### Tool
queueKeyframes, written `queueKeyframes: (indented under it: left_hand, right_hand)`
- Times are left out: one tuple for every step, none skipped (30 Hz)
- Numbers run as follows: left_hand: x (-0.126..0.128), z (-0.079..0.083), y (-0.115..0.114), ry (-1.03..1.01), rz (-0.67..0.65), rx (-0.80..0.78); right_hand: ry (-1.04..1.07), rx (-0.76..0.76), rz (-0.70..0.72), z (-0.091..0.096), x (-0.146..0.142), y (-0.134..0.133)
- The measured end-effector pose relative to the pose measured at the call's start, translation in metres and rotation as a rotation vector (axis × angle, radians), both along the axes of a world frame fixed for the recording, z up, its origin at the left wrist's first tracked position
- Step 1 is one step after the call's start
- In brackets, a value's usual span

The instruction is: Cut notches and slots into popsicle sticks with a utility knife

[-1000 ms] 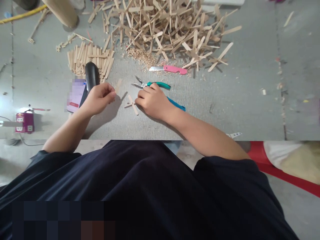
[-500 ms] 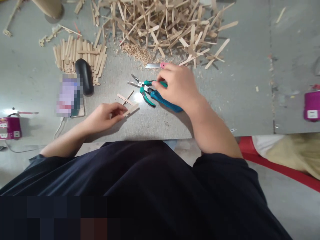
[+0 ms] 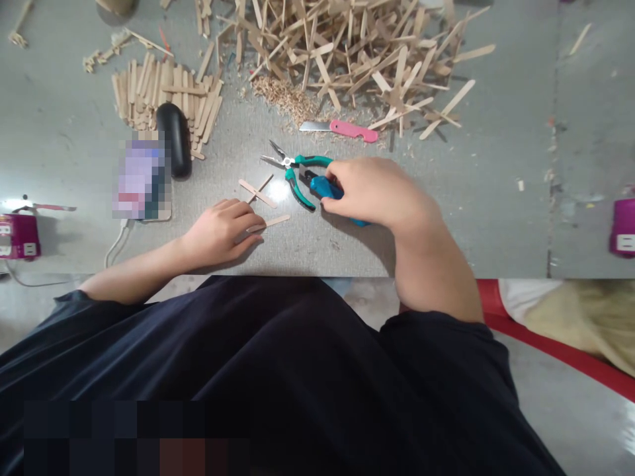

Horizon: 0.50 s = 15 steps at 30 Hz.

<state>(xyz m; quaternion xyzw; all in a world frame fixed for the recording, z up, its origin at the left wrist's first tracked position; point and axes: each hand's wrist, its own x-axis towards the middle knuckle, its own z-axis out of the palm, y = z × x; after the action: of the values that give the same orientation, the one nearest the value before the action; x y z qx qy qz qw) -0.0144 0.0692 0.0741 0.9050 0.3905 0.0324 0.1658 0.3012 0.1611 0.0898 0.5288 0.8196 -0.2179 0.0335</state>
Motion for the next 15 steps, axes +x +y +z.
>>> queueKeyframes:
  left_hand:
    - [0.001, -0.002, -0.002, 0.022, -0.022, 0.039]
    - [0.002, -0.004, -0.005, 0.049, -0.033, 0.078]
    - [0.002, -0.006, -0.007, 0.073, -0.045, 0.117]
    - [0.002, -0.008, -0.009, 0.092, -0.063, 0.155]
    - [0.001, -0.009, -0.011, 0.104, -0.086, 0.191]
    - [-0.001, -0.01, -0.012, 0.11, -0.114, 0.227]
    - [-0.004, -0.011, -0.012, 0.112, -0.139, 0.267]
    - [-0.008, -0.012, -0.012, 0.112, -0.154, 0.314]
    - [-0.011, -0.012, -0.012, 0.113, -0.159, 0.363]
    - [-0.015, -0.013, -0.012, 0.114, -0.162, 0.408]
    - [-0.019, -0.014, -0.013, 0.114, -0.168, 0.445]
    - [-0.022, -0.014, -0.014, 0.113, -0.177, 0.468]
    - [-0.025, -0.015, -0.015, 0.109, -0.187, 0.478]
    - [-0.028, -0.016, -0.017, 0.102, -0.195, 0.483]
    - [-0.03, -0.017, -0.018, 0.094, -0.193, 0.49]
  right_hand:
    - [0.062, -0.034, -0.009, 0.001, 0.004, 0.003]
    - [0.135, -0.062, -0.016, 0.002, 0.009, 0.006]
    - [0.215, -0.087, -0.02, 0.003, 0.013, 0.009]
    - [0.294, -0.107, -0.018, 0.003, 0.017, 0.011]
    - [0.367, -0.119, -0.011, 0.003, 0.019, 0.013]
    - [0.431, -0.133, 0.0, 0.002, 0.018, 0.013]
    - [0.487, -0.147, 0.014, 0.0, 0.016, 0.013]
    - [0.54, -0.163, 0.034, -0.002, 0.013, 0.011]
    - [0.589, -0.177, 0.056, -0.004, 0.008, 0.009]
    - [0.632, -0.192, 0.075, -0.007, 0.002, 0.005]
    - [0.672, -0.21, 0.086, -0.01, -0.004, 0.002]
    - [0.704, -0.228, 0.091, -0.013, -0.01, -0.002]
    - [0.731, -0.243, 0.091, -0.016, -0.016, -0.005]
    - [0.75, -0.258, 0.091, -0.019, -0.021, -0.009]
    - [0.766, -0.271, 0.095, -0.022, -0.026, -0.012]
